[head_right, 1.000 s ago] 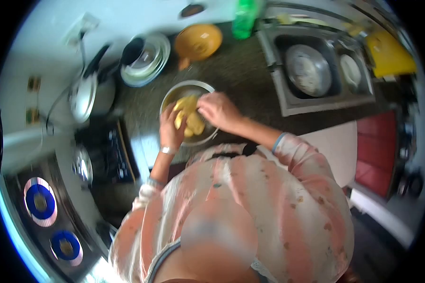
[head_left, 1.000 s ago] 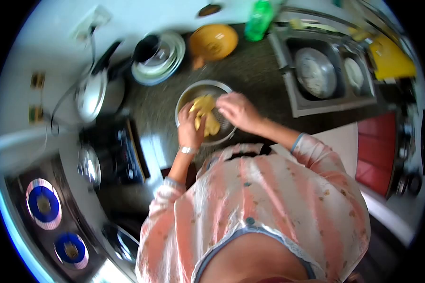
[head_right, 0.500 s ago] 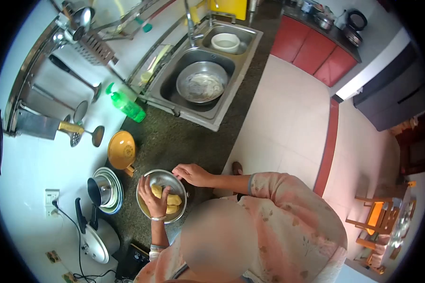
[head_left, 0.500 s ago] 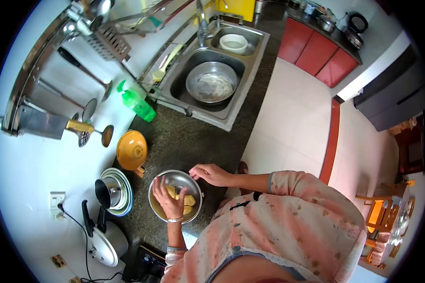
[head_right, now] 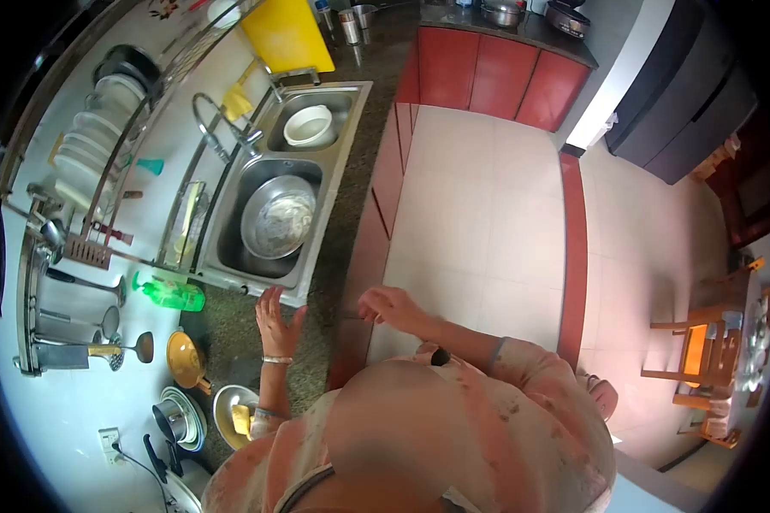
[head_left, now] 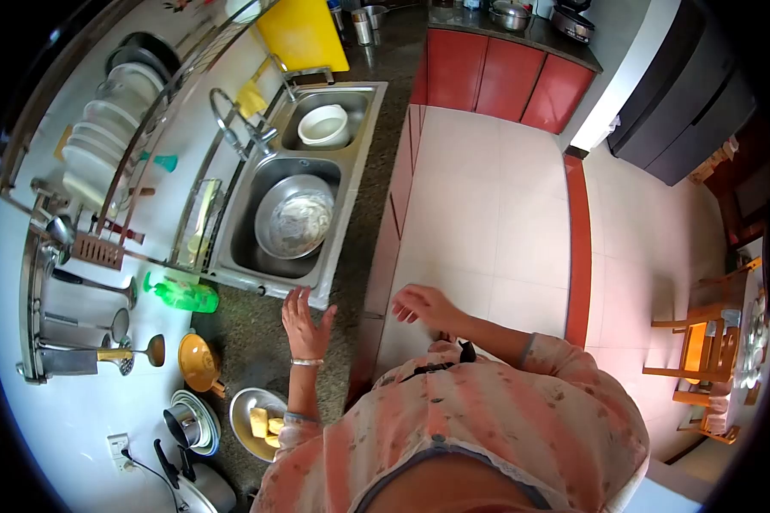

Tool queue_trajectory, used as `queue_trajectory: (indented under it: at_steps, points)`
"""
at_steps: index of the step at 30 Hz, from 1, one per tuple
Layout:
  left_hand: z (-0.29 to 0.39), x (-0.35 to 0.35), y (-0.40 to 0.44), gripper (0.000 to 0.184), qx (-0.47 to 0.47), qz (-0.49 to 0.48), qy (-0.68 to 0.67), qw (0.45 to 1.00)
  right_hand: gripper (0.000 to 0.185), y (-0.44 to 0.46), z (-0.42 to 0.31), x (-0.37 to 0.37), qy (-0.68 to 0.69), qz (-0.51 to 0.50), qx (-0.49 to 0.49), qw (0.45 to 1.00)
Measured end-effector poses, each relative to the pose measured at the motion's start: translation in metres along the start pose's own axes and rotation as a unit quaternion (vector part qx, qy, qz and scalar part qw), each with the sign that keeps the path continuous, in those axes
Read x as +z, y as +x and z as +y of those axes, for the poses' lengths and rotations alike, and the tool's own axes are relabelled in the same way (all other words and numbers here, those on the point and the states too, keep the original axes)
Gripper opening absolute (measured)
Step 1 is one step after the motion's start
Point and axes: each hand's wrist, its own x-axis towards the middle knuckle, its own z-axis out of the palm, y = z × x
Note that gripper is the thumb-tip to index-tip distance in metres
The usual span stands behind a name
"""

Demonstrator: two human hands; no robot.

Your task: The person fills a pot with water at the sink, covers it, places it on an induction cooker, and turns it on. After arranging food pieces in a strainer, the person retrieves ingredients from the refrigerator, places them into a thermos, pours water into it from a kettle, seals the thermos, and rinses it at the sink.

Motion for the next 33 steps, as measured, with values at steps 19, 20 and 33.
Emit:
queue_trajectory:
  at_steps: [19, 20, 33]
  points:
    - [0.026, 0.193, 0.207, 0.054, -0.052, -0.036, 0.069, 0.996, 0.021, 0.088, -0.056, -0.247, -0.033, 0.111, 0.01, 0.993]
    - [0.024, 0.206, 0.226, 0.054, -0.051, -0.044, 0.068, 0.995, 0.021, 0.103, -0.063, -0.263, -0.054, 0.123, 0.02, 0.991]
    - [0.095, 0.337, 0.568, 0.056, 0.158, -0.069, -0.093, 0.981, 0.03, 0.188, -0.105, -0.43, 0.119, 0.377, 0.039, 0.918]
